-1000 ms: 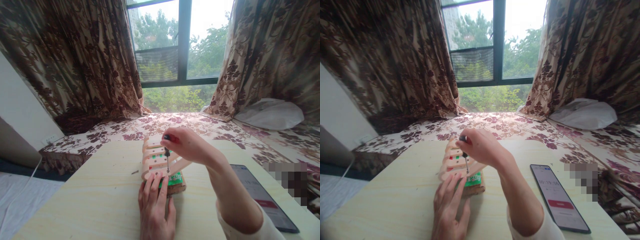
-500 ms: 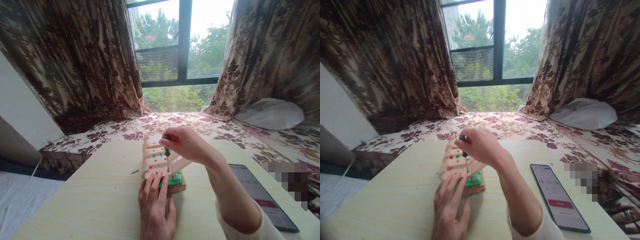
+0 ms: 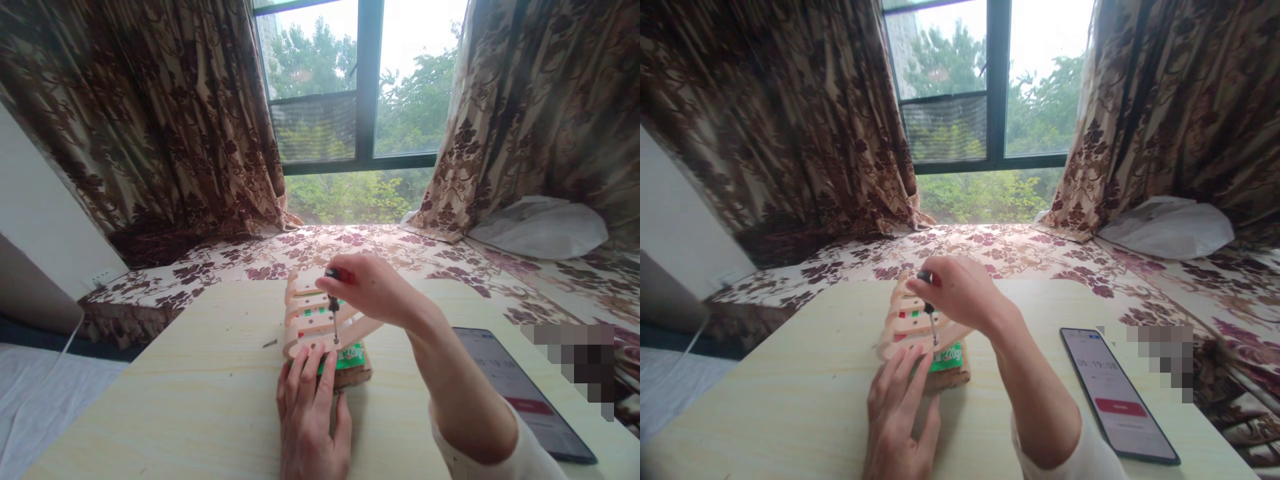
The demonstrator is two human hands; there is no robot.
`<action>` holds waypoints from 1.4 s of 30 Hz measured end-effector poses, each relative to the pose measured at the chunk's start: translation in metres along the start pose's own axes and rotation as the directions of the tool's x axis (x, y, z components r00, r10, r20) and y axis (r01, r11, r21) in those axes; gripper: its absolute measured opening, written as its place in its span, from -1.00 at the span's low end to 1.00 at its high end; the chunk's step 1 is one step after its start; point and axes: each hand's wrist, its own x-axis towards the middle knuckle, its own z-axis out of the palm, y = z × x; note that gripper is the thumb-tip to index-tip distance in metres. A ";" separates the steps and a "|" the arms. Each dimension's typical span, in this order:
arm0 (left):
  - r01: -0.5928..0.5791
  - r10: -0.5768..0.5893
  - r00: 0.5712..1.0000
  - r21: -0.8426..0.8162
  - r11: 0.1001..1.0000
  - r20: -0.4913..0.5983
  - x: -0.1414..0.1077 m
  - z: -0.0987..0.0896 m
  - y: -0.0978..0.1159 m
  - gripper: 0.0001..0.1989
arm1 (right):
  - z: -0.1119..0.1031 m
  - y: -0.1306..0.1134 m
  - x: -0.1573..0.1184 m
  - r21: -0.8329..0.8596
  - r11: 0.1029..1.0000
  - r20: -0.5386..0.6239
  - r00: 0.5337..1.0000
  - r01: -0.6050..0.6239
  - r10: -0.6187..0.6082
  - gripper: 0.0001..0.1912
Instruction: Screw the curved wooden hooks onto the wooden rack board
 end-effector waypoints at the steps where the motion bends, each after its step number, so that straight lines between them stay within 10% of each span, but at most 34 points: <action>1: 0.002 -0.002 1.000 0.000 1.000 0.001 0.000 0.000 0.000 -0.38 | 0.000 0.001 0.001 -0.013 1.000 -0.009 1.000 -0.013 0.013 -0.67; 34: -0.090 0.093 0.995 0.088 0.992 -0.032 -0.004 0.006 -0.011 -0.41 | 0.002 0.001 -0.002 0.005 1.000 -0.009 1.000 -0.012 0.012 -0.78; 42: 0.043 -0.046 0.995 -0.041 0.998 -0.087 -0.006 0.010 -0.004 -0.48 | 0.001 0.001 -0.004 0.074 0.996 0.040 0.998 0.051 -0.054 -0.77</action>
